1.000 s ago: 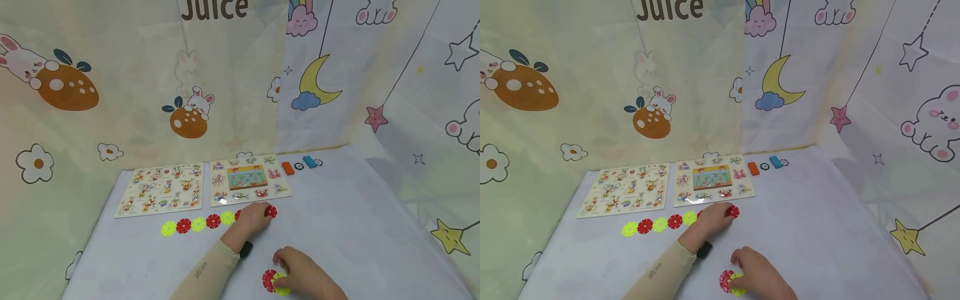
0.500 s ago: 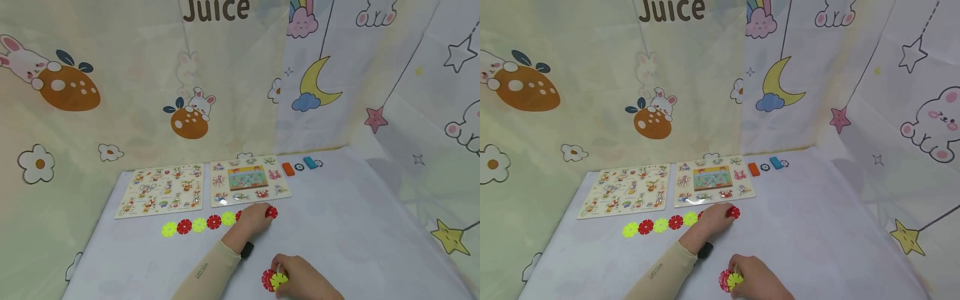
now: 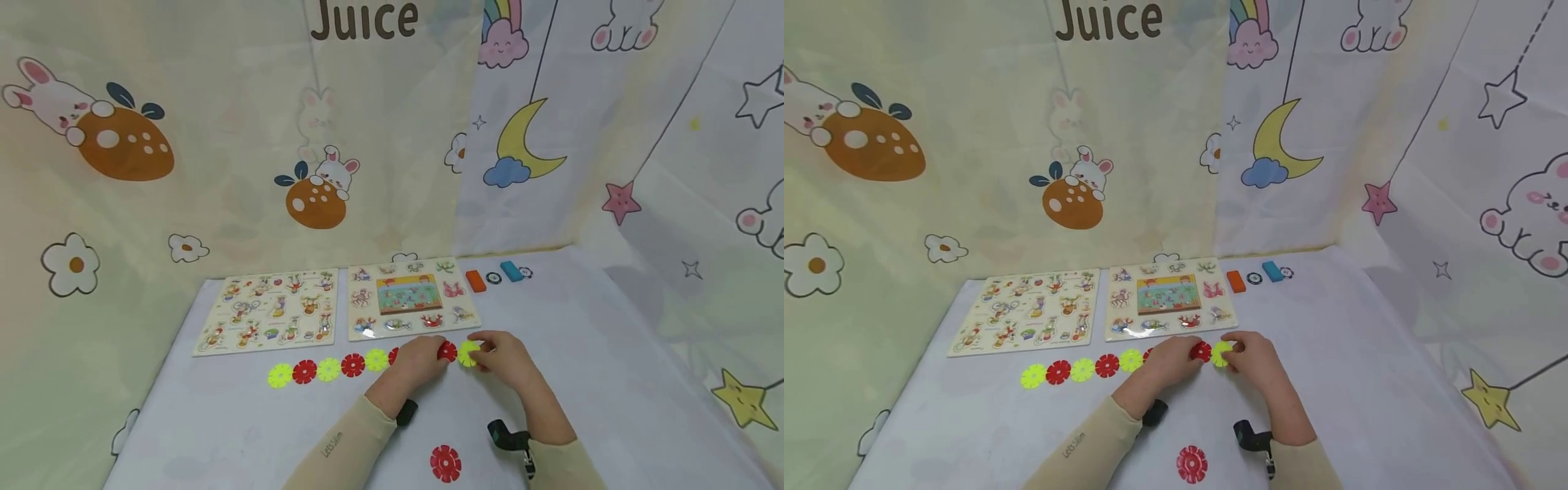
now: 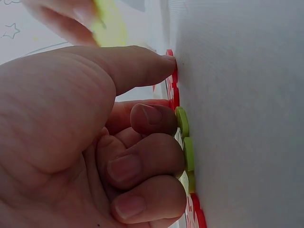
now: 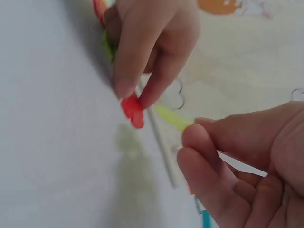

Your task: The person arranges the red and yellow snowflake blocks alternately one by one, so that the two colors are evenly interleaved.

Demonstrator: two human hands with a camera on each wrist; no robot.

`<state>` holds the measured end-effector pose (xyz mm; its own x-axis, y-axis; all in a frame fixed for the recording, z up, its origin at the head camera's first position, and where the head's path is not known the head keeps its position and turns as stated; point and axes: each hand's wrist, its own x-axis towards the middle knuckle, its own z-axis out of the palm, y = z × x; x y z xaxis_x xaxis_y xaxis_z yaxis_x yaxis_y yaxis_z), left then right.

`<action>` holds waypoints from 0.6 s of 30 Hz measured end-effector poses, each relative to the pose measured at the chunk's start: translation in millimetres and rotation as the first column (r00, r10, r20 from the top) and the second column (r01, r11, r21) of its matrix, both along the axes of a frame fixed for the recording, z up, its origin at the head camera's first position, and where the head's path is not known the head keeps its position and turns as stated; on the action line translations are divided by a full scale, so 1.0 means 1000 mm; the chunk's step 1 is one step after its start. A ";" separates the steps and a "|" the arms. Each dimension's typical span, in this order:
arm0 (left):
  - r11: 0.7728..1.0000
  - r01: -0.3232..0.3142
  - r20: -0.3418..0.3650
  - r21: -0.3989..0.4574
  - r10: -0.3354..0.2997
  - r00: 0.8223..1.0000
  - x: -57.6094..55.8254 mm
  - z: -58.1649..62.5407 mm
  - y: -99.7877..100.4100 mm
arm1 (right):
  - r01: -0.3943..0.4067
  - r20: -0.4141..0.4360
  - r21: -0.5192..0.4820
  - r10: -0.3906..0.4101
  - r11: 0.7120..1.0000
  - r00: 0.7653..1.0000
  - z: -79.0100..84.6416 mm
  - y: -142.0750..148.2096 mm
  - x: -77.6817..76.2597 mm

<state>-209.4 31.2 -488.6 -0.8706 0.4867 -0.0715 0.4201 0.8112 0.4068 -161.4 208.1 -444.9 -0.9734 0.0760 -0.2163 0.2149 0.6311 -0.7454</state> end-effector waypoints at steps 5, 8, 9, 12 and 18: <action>1.000 -0.011 -0.007 -0.025 0.011 1.000 -0.001 0.000 0.002 | 0.068 0.013 -0.005 -0.068 0.998 0.998 -0.018 0.006 -0.026; 1.000 -0.017 0.000 -0.026 0.017 1.000 0.000 0.002 0.002 | 0.063 0.017 0.063 -0.064 0.996 0.998 -0.030 0.009 -0.029; 0.999 -0.019 0.005 -0.027 0.020 1.000 0.001 0.002 0.002 | 0.057 0.016 0.088 -0.059 0.995 0.998 -0.033 0.010 -0.029; 0.999 -0.023 0.007 -0.031 0.023 1.000 0.003 0.003 0.002 | 0.044 0.011 0.133 -0.046 0.990 0.999 -0.040 0.012 -0.028; 0.999 -0.034 -0.022 -0.023 0.033 0.999 0.003 0.002 0.005 | 0.059 -0.004 0.102 -0.059 0.993 0.998 -0.047 0.012 -0.028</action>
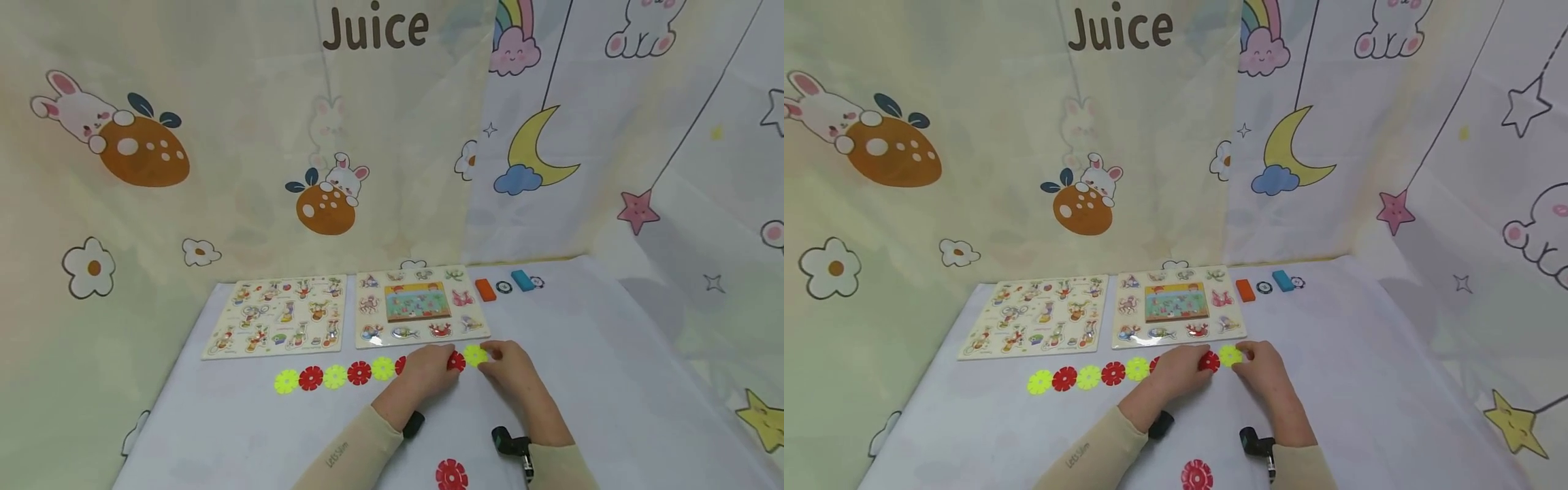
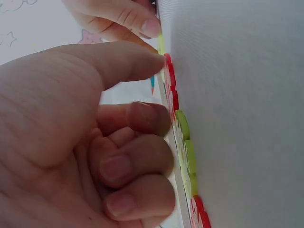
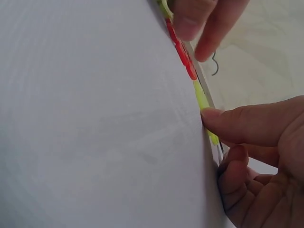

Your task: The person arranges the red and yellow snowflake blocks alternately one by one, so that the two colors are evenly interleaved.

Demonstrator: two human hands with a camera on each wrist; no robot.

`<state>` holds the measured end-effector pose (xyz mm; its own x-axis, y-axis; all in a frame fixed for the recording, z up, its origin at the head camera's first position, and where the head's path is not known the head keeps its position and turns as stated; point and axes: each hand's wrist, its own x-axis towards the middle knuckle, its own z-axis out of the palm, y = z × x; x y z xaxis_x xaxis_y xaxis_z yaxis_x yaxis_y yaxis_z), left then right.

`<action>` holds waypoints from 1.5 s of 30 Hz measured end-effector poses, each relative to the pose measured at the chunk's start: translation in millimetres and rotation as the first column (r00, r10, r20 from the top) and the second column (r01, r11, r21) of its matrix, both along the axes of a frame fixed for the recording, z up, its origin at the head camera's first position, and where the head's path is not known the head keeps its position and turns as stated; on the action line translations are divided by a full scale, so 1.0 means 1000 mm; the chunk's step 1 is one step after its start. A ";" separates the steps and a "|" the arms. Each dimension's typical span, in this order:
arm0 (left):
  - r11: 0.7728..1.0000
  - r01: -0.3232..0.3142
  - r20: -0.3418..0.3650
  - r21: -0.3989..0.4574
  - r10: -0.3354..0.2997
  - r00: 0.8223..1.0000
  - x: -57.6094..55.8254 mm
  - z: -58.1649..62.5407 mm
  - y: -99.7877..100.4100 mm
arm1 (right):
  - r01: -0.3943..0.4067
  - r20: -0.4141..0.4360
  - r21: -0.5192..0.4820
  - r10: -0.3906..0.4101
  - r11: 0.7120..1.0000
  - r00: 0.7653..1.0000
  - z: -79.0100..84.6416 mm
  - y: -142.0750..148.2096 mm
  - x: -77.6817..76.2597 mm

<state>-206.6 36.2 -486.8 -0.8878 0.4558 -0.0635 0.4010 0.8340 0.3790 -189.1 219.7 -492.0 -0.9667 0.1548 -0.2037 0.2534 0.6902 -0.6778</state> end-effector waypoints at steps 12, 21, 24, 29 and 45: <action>0.999 0.013 0.048 0.046 -0.015 0.999 -0.013 0.000 0.036 | -0.016 -0.062 -0.009 0.015 1.000 0.998 -0.004 0.003 0.001; 0.999 0.050 0.032 0.012 -0.050 0.998 -0.014 0.001 0.037 | -0.045 0.069 0.055 0.042 0.997 0.997 0.019 -0.009 0.056; 0.999 0.046 0.044 0.004 -0.046 0.998 -0.014 -0.001 0.037 | -0.186 0.159 0.020 0.180 0.982 0.971 0.023 -0.030 0.090; 1.000 0.031 0.065 0.001 -0.031 0.997 -0.012 -0.001 0.037 | -0.380 0.267 0.027 0.359 0.925 0.894 0.021 -0.064 0.123; 0.998 0.055 0.044 0.016 -0.056 0.997 -0.013 -0.004 0.036 | -0.251 0.112 0.089 0.241 0.964 0.964 0.069 -0.014 0.068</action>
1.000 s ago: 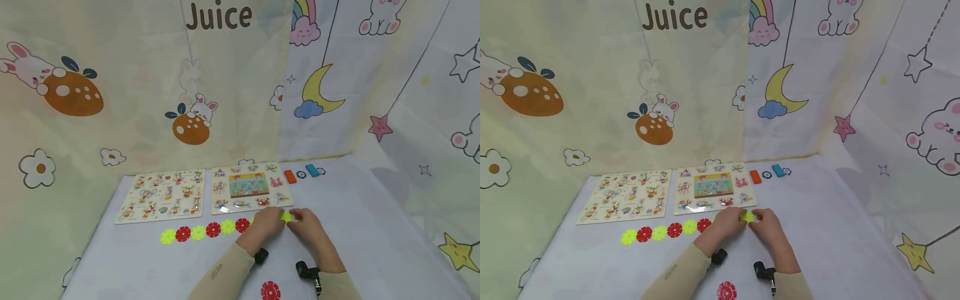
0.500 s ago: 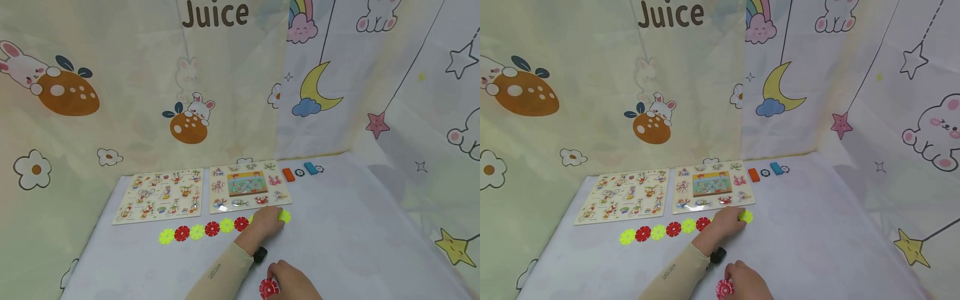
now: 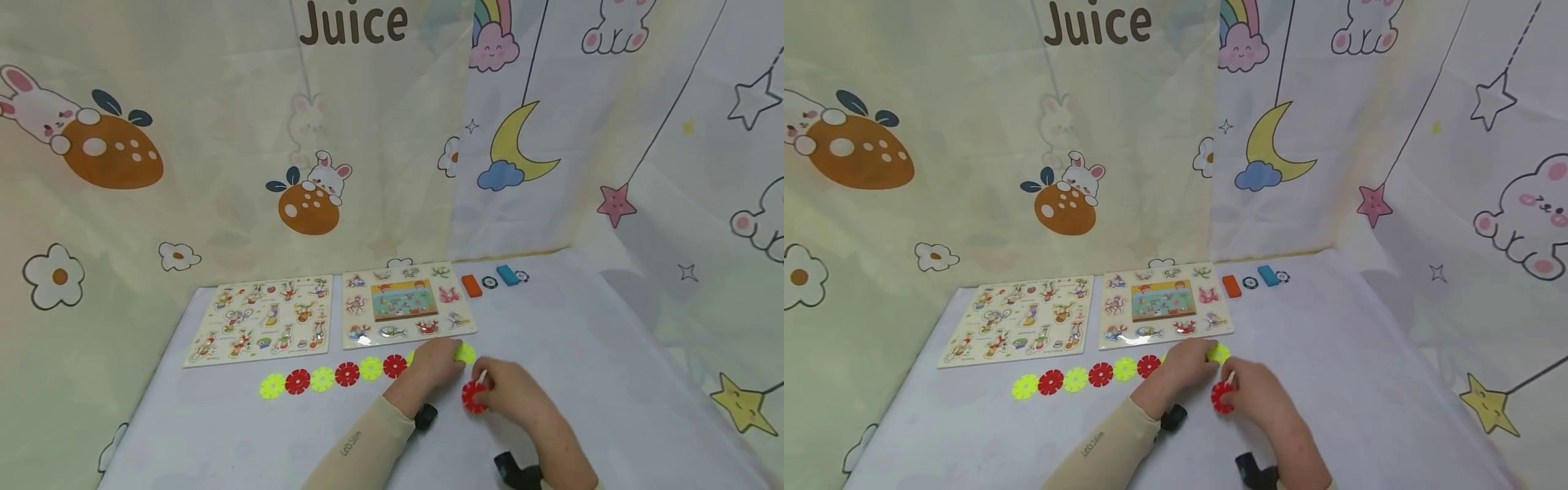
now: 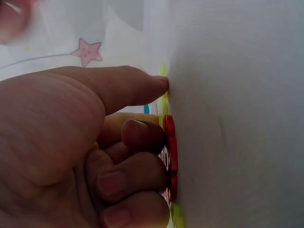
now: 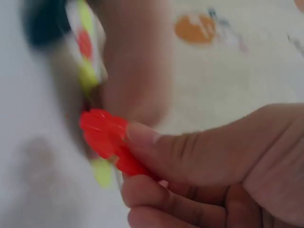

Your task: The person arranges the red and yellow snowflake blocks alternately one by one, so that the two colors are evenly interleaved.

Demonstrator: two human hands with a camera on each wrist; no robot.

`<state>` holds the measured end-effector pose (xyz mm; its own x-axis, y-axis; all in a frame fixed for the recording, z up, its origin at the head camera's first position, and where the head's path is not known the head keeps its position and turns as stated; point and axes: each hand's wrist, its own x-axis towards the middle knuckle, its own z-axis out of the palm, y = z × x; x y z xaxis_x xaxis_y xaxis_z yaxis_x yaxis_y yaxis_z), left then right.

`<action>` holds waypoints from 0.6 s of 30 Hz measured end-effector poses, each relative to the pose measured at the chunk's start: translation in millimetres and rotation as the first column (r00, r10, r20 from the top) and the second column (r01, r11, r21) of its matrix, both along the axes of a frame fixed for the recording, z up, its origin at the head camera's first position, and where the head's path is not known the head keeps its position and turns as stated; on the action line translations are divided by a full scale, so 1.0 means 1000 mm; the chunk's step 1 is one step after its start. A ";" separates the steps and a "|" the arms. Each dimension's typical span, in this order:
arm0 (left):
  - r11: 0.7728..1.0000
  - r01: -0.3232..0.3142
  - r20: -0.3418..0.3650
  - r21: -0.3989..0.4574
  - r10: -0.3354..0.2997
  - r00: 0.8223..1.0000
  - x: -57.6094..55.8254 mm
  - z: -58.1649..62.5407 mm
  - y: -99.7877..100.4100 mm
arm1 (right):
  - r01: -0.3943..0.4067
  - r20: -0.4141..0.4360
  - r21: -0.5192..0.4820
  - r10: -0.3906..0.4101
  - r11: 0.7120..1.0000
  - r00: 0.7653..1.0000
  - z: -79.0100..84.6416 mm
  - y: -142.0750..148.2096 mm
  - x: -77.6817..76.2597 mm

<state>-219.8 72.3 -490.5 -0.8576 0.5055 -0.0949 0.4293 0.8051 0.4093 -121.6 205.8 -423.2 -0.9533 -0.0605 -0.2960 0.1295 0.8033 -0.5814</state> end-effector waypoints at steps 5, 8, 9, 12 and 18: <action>1.000 0.008 -0.005 0.025 -0.008 1.000 0.003 -0.001 0.002 | 0.201 -0.051 -0.007 -0.201 0.980 0.978 -0.003 0.042 -0.044; 1.000 -0.002 -0.018 0.015 0.002 1.000 0.003 -0.001 0.003 | 0.240 -0.030 -0.064 -0.242 0.969 0.970 -0.018 0.053 -0.064; 1.000 0.000 -0.024 0.009 0.001 1.000 0.003 -0.001 0.004 | 0.248 -0.020 -0.064 -0.250 0.967 0.968 -0.023 0.055 -0.068; 1.000 0.008 -0.038 -0.005 -0.008 0.999 0.003 0.000 0.005 | 0.247 -0.013 -0.028 -0.248 0.969 0.969 -0.037 0.058 -0.075; 1.000 -0.002 -0.022 -0.012 0.002 1.000 0.006 0.000 0.002 | 0.166 -0.028 0.045 -0.165 0.985 0.986 -0.045 0.050 -0.077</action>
